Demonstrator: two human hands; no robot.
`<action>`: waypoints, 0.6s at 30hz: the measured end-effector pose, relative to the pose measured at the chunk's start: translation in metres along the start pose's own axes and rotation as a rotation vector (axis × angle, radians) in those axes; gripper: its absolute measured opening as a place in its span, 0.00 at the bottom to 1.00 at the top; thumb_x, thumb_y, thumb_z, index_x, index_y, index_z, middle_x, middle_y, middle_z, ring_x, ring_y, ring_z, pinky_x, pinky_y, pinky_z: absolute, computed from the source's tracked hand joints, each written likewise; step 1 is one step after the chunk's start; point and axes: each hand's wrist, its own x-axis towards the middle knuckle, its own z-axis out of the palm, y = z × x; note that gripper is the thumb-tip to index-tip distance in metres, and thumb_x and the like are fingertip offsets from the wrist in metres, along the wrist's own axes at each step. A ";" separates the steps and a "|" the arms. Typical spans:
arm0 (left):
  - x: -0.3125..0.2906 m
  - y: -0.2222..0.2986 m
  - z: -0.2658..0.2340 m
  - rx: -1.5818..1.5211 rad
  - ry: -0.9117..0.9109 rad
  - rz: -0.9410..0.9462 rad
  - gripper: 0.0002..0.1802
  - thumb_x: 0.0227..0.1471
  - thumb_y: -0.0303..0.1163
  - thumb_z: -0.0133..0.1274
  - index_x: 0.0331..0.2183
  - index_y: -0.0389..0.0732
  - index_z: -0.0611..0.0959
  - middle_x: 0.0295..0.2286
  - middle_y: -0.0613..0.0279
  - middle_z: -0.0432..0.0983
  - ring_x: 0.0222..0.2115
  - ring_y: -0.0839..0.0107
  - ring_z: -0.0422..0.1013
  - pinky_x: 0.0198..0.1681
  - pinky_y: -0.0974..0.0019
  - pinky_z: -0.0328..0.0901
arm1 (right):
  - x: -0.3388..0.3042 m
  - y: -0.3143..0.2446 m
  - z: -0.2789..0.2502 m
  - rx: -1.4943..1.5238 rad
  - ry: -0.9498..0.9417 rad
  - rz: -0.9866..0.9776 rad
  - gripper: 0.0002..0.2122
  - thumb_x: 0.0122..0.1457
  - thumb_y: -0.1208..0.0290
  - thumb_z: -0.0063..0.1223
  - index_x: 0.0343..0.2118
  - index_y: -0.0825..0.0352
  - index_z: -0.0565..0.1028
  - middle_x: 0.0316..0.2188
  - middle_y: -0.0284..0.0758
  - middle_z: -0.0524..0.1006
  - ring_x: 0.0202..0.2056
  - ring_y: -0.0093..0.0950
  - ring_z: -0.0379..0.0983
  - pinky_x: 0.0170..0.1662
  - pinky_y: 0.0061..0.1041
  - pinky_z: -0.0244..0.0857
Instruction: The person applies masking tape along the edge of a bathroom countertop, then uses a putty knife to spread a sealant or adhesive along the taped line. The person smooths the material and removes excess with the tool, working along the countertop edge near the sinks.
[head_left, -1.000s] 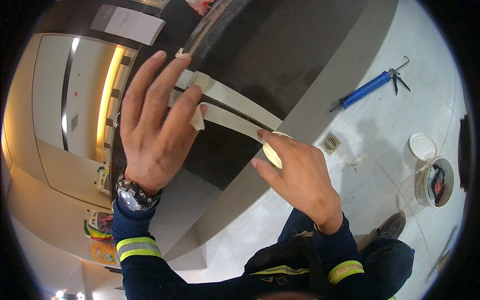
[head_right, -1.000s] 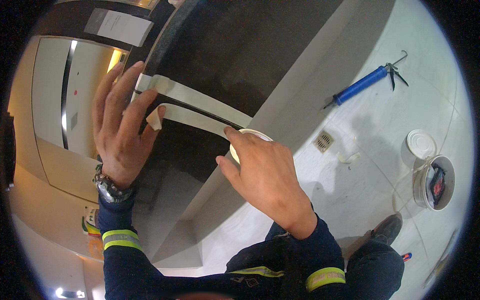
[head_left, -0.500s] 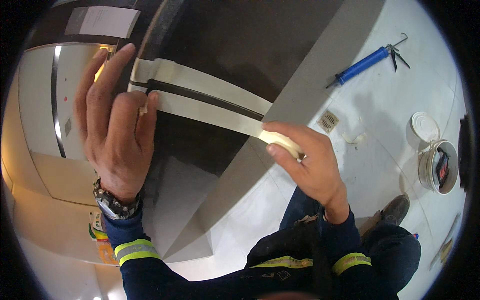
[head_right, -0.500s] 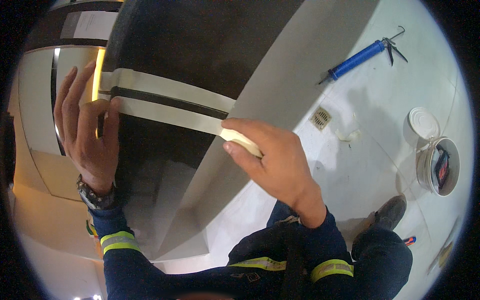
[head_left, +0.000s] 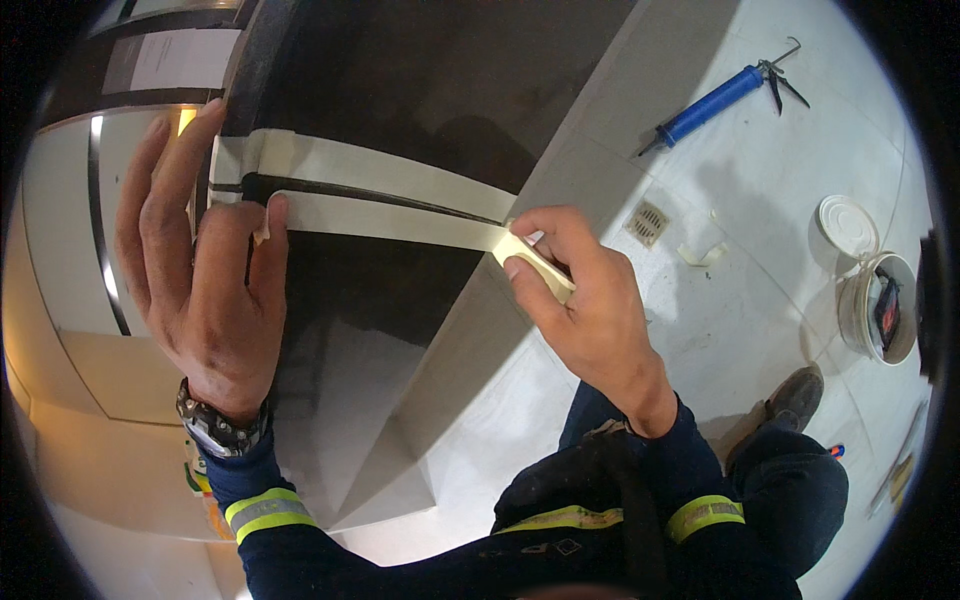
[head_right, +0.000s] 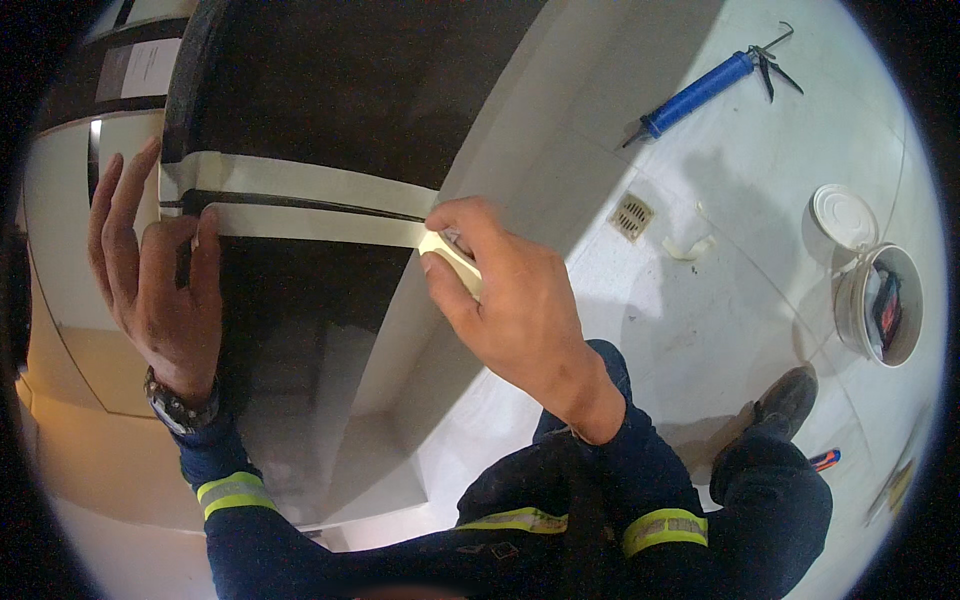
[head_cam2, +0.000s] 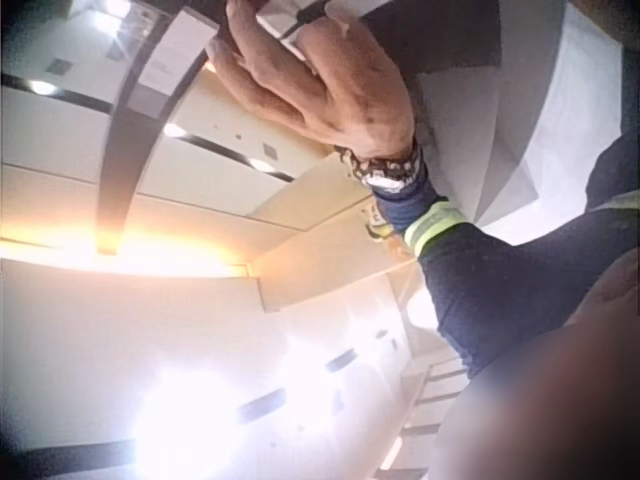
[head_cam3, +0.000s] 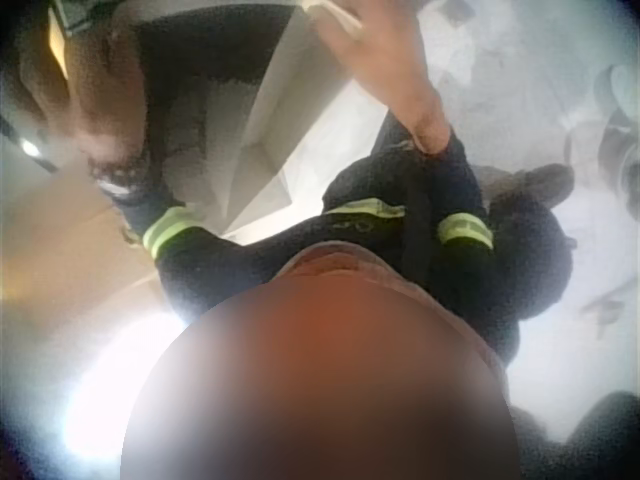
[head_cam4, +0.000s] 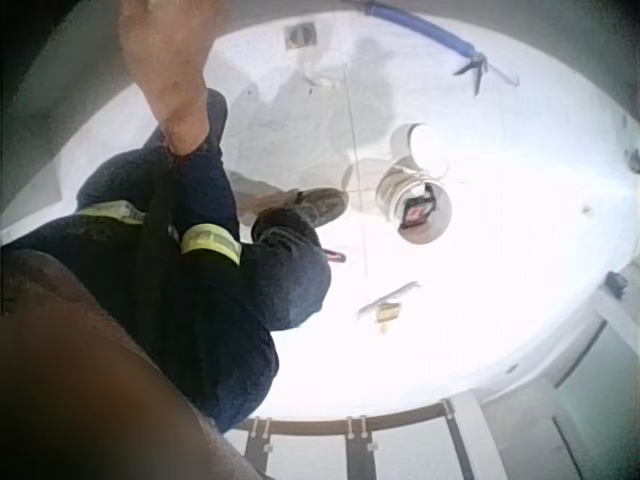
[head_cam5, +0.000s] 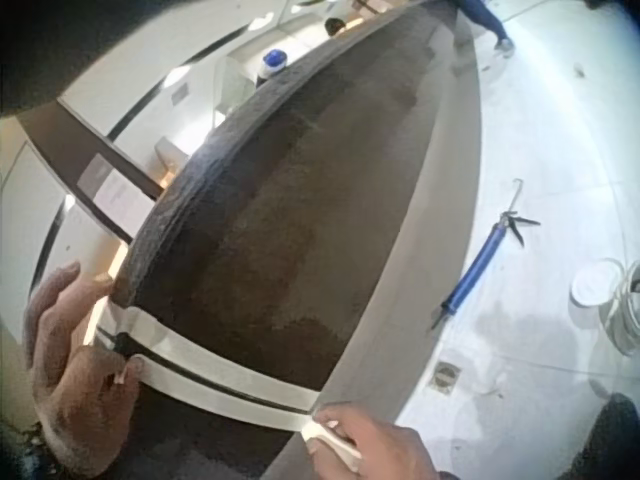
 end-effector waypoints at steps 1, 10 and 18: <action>0.001 -0.002 -0.003 0.008 -0.001 0.000 0.09 0.50 0.29 0.65 0.25 0.45 0.79 0.59 0.61 0.71 0.64 0.55 0.59 0.67 0.54 0.56 | 0.000 0.002 0.003 0.003 0.011 -0.045 0.10 0.63 0.70 0.54 0.45 0.67 0.73 0.33 0.47 0.82 0.32 0.41 0.83 0.35 0.32 0.76; 0.003 0.001 0.000 0.016 -0.005 -0.013 0.09 0.50 0.30 0.66 0.25 0.45 0.80 0.59 0.62 0.71 0.65 0.55 0.59 0.67 0.54 0.55 | 0.002 0.013 0.001 0.012 0.000 -0.193 0.12 0.64 0.74 0.54 0.47 0.70 0.80 0.40 0.47 0.83 0.38 0.36 0.83 0.39 0.28 0.77; 0.004 -0.001 -0.001 0.017 -0.011 -0.015 0.09 0.50 0.31 0.66 0.26 0.45 0.80 0.59 0.61 0.71 0.64 0.54 0.59 0.67 0.54 0.56 | 0.002 0.007 0.002 -0.008 -0.042 -0.153 0.13 0.63 0.73 0.54 0.47 0.72 0.81 0.39 0.50 0.83 0.39 0.37 0.83 0.40 0.28 0.78</action>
